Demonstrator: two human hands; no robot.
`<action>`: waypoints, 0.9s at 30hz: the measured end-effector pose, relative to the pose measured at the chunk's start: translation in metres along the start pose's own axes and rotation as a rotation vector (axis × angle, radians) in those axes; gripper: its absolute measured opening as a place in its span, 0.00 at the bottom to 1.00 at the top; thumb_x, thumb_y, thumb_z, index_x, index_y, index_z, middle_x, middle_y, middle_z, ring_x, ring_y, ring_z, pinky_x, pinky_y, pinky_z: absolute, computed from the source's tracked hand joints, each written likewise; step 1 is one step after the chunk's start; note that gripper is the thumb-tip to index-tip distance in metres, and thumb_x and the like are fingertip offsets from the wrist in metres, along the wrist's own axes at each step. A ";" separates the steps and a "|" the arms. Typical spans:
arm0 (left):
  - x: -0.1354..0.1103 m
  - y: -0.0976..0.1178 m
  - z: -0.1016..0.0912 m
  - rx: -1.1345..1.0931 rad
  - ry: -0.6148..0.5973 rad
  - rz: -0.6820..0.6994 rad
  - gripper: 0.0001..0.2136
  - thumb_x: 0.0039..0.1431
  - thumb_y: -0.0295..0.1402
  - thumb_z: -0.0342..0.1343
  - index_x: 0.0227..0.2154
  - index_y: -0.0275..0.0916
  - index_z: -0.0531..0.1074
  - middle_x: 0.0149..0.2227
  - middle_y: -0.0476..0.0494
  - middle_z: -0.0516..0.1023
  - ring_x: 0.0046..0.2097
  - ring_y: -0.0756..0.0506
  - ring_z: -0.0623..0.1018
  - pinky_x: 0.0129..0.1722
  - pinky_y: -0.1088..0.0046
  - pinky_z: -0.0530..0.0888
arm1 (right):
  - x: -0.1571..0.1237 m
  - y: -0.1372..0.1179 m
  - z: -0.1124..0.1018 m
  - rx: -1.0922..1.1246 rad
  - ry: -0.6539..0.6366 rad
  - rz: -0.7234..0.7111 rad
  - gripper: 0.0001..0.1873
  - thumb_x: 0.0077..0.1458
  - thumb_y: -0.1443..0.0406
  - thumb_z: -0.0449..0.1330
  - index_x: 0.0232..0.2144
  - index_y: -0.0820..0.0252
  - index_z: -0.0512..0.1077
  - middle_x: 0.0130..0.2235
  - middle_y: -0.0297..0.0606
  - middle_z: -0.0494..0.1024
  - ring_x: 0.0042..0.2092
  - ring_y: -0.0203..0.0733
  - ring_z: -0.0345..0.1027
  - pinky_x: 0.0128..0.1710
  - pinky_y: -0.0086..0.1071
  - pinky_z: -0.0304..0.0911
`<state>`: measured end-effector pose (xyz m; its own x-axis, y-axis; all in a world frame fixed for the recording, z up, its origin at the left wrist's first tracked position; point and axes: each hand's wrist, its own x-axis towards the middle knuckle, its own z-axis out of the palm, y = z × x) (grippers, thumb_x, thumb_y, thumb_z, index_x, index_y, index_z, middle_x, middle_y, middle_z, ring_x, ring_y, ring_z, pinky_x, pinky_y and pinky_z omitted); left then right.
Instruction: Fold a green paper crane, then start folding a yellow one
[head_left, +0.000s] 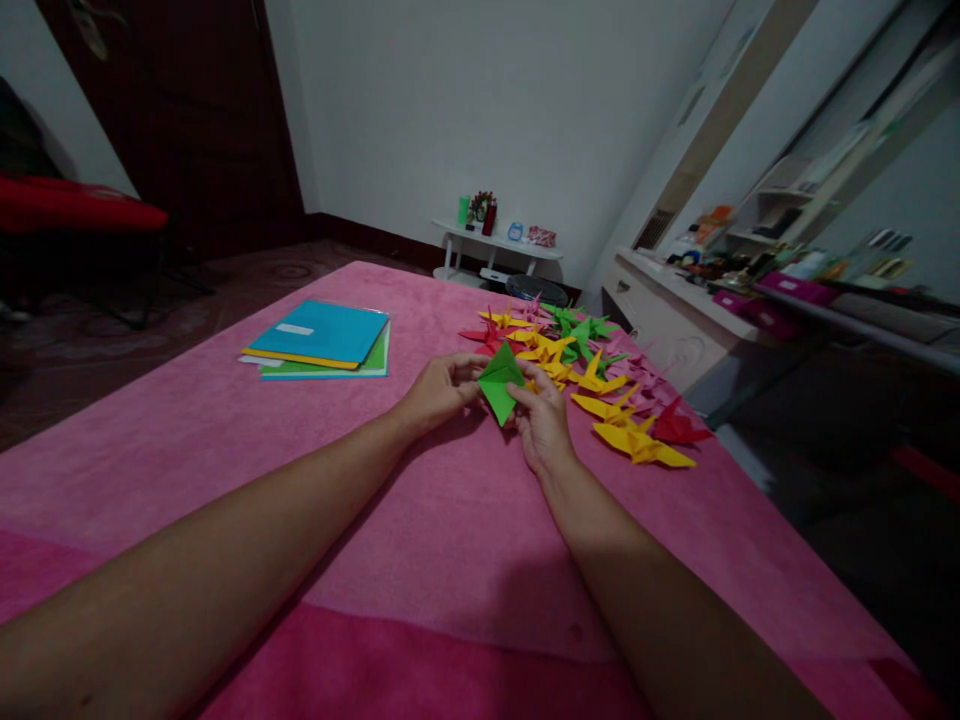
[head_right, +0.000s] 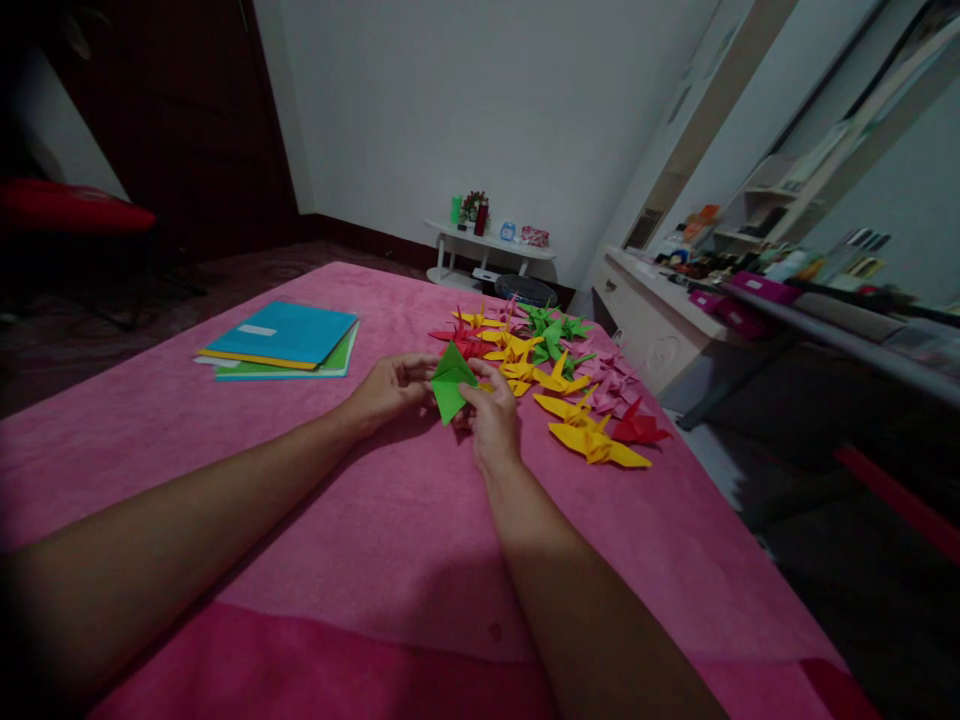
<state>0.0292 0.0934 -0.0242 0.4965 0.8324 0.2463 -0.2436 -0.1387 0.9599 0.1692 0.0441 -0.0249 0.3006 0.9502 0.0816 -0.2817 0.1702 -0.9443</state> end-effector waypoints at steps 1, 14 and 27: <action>0.000 -0.001 0.000 0.006 -0.019 0.012 0.20 0.43 0.26 0.61 0.44 0.33 0.73 0.36 0.42 0.80 0.29 0.49 0.78 0.27 0.77 0.72 | 0.000 0.000 0.000 0.005 0.002 0.003 0.23 0.39 0.65 0.64 0.42 0.57 0.69 0.22 0.26 0.73 0.16 0.30 0.59 0.13 0.23 0.56; -0.002 0.011 0.000 0.063 0.175 0.050 0.16 0.51 0.43 0.61 0.26 0.31 0.77 0.19 0.49 0.72 0.20 0.55 0.65 0.19 0.79 0.58 | -0.006 -0.005 0.000 -0.356 0.031 -0.452 0.12 0.51 0.58 0.63 0.32 0.61 0.76 0.31 0.34 0.75 0.33 0.36 0.66 0.33 0.29 0.61; -0.006 0.015 0.016 0.092 0.156 0.046 0.13 0.51 0.40 0.59 0.26 0.32 0.76 0.23 0.48 0.73 0.25 0.51 0.70 0.26 0.77 0.65 | -0.012 -0.008 0.003 -0.208 -0.010 -0.375 0.09 0.52 0.60 0.62 0.28 0.60 0.73 0.24 0.30 0.69 0.26 0.33 0.60 0.26 0.27 0.55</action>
<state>0.0359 0.0781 -0.0092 0.3494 0.8961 0.2737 -0.1829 -0.2212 0.9579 0.1656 0.0323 -0.0173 0.3385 0.8350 0.4339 0.0359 0.4493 -0.8927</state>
